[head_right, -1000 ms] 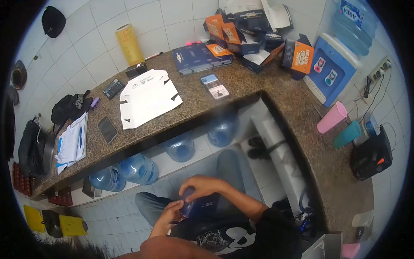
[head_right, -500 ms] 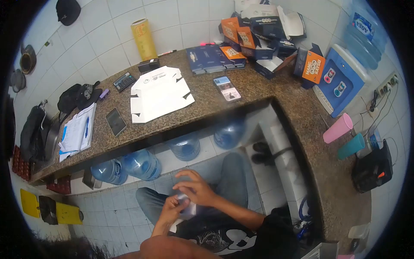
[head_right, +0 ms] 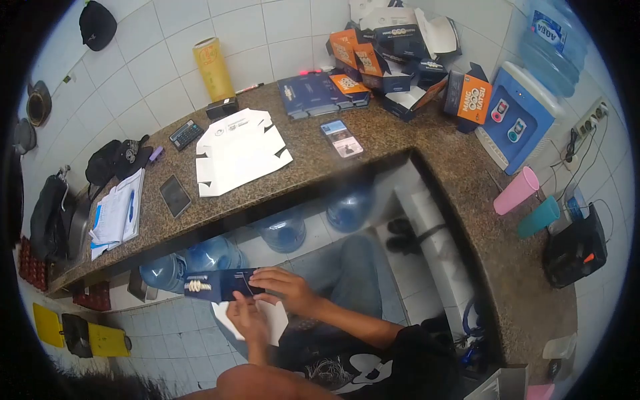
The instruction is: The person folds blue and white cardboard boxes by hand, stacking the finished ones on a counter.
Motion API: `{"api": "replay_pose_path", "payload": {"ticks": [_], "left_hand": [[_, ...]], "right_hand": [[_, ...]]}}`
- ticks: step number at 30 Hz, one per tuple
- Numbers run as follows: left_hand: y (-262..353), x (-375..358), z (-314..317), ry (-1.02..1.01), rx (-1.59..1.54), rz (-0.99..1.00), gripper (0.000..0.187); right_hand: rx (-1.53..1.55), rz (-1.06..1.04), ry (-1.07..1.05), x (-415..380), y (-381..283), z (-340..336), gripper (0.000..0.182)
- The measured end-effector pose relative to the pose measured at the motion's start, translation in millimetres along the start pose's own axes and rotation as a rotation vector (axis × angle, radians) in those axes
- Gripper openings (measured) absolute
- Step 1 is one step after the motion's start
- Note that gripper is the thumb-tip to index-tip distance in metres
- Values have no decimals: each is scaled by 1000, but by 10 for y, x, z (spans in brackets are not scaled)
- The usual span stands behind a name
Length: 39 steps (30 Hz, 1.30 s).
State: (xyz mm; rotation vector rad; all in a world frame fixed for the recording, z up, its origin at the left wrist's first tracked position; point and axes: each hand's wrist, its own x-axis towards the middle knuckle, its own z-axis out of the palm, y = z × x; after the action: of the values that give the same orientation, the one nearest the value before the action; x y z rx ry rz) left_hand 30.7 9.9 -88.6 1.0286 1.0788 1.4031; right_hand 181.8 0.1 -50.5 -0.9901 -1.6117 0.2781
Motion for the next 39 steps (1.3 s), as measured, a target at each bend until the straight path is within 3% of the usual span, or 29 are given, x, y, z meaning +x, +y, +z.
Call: {"api": "replay_pose_path", "payload": {"ticks": [3, 5, 8, 10, 12, 15, 16, 18, 20, 23, 25, 26, 27, 28, 30, 32, 33, 34, 36, 37, 38, 39], "left_hand": [[374, 218, 36, 1, -261, -24, 41], [332, 193, 51, 16, -246, -37, 40], [9, 4, -1, 94, -55, -61, 36], [55, -27, 102, -177, -147, 35, 34], [51, -57, 71, -143, -183, 37, 31], [16, -7, -80, -221, -182, -108, 34], [280, 32, 19, -245, -176, 35, 36], [751, 97, 189, -297, -156, 315, 56], [894, 105, 198, -166, -246, 452, 51], [953, 218, 238, -202, -167, 545, 46], [991, 292, 349, -240, -109, 496, 44], [1007, 324, 422, -284, -51, 441, 41], [1004, 354, 512, -297, -40, 408, 39], [972, 417, 575, -297, -35, 403, 39], [863, 639, 699, -419, 178, 471, 37], [785, 1047, 851, -452, 302, 525, 38], [726, 1275, 939, -486, 430, 560, 40], [660, 1550, 1044, -474, 581, 683, 43], [478, 2115, 1210, -511, 737, 803, 50], [383, 2383, 1264, -495, 957, 957, 53], [261, 2630, 1302, -524, 1138, 958, 56], [94, 2901, 1288, -632, 1127, 895, 58]], "right_hand": [[112, 8, -76, -37, -43, 45, 36], [13, -184, -83, -38, -49, 106, 31], [-88, -183, 59, -27, 38, 113, 30], [-51, -138, 102, 82, -3, 120, 23], [-145, 17, 183, 154, -118, 71, 21], [14, 15, 101, 317, -43, -32, 21], [-15, -30, 146, 407, 10, -108, 18], [-40, -112, 282, 641, 128, -388, 16], [-134, -264, 538, 1138, 138, -727, 20], [-399, -503, 818, 1880, 233, -1257, 19], [-564, -644, 1065, 2373, 452, -1603, 17], [-559, -531, 1069, 2561, 554, -1748, 9], [-522, -463, 988, 2759, 699, -1873, 10], [-772, -368, 878, 2845, 961, -1996, 11], [-859, -265, 660, 2615, 1402, -2018, 13], [-730, -185, 650, 2066, 1413, -1583, 18], [-458, 25, 580, 1674, 1452, -1240, 18], [-481, 28, 424, 1319, 1365, -1008, 19], [-46, 256, 153, 530, 1296, -445, 21], [26, 349, 12, 117, 1324, -216, 21], [14, 418, -130, -297, 1402, -5, 21], [66, 579, -292, -545, 1254, 102, 23]]}}
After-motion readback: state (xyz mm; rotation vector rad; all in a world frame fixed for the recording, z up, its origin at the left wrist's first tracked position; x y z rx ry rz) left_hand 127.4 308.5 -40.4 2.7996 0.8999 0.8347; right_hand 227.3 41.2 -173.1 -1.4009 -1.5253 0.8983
